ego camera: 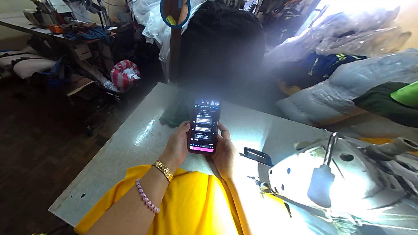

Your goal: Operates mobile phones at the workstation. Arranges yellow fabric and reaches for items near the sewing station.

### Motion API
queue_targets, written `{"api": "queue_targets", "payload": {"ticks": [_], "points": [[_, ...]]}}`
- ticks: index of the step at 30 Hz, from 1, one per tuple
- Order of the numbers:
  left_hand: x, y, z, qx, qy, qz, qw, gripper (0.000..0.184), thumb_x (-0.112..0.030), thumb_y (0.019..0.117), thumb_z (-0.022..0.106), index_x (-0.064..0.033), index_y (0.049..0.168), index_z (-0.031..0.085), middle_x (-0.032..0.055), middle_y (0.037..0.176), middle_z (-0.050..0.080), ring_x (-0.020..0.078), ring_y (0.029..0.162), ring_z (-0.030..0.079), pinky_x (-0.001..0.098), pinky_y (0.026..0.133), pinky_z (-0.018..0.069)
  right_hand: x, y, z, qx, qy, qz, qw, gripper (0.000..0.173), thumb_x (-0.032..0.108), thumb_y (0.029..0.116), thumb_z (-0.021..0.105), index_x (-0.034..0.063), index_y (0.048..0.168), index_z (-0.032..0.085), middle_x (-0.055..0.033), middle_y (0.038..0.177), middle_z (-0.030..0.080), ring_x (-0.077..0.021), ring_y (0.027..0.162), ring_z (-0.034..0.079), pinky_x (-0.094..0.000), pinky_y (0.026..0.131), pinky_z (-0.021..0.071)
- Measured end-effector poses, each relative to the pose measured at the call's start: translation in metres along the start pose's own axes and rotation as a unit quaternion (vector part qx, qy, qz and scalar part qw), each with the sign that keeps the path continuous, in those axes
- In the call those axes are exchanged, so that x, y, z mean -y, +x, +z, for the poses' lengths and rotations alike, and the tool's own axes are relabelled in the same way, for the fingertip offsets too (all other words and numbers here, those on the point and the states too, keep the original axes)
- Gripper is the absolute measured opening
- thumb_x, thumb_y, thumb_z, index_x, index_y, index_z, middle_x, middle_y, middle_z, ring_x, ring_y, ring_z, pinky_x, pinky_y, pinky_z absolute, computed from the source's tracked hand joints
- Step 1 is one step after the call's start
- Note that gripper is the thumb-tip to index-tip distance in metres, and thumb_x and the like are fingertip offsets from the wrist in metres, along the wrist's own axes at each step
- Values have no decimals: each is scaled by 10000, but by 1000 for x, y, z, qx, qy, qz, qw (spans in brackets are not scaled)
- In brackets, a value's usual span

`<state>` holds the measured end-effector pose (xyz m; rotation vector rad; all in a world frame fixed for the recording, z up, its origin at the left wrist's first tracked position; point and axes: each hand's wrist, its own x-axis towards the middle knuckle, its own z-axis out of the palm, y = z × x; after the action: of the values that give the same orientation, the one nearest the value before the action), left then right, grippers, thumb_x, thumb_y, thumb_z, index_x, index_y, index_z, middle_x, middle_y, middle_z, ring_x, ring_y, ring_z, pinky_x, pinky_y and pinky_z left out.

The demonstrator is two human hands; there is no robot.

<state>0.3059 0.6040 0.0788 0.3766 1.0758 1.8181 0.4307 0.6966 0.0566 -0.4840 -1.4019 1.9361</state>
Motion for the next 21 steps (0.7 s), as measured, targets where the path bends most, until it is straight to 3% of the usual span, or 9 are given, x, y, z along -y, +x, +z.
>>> {"api": "queue_targets", "payload": {"ticks": [16, 21], "points": [[0, 1, 0, 0, 5, -5, 1000, 420, -364, 1124, 246, -162, 1379, 511, 92, 1224, 672, 214, 1077, 674, 431, 879, 564, -3, 2, -3, 6, 0, -10, 1000, 485, 329, 1037, 307, 277, 1514, 374, -62, 1306, 655, -202, 1066, 705, -405, 800, 617], [-1, 0, 1, -2, 1, -6, 1000, 413, -369, 1125, 241, -164, 1341, 526, 89, 1204, 677, 214, 1061, 680, 426, 863, 569, -2, 2, 0, -1, -2, -12, 1000, 477, 326, 1040, 300, 262, 1506, 376, -58, 1280, 670, -186, 1048, 712, -379, 788, 618]]}}
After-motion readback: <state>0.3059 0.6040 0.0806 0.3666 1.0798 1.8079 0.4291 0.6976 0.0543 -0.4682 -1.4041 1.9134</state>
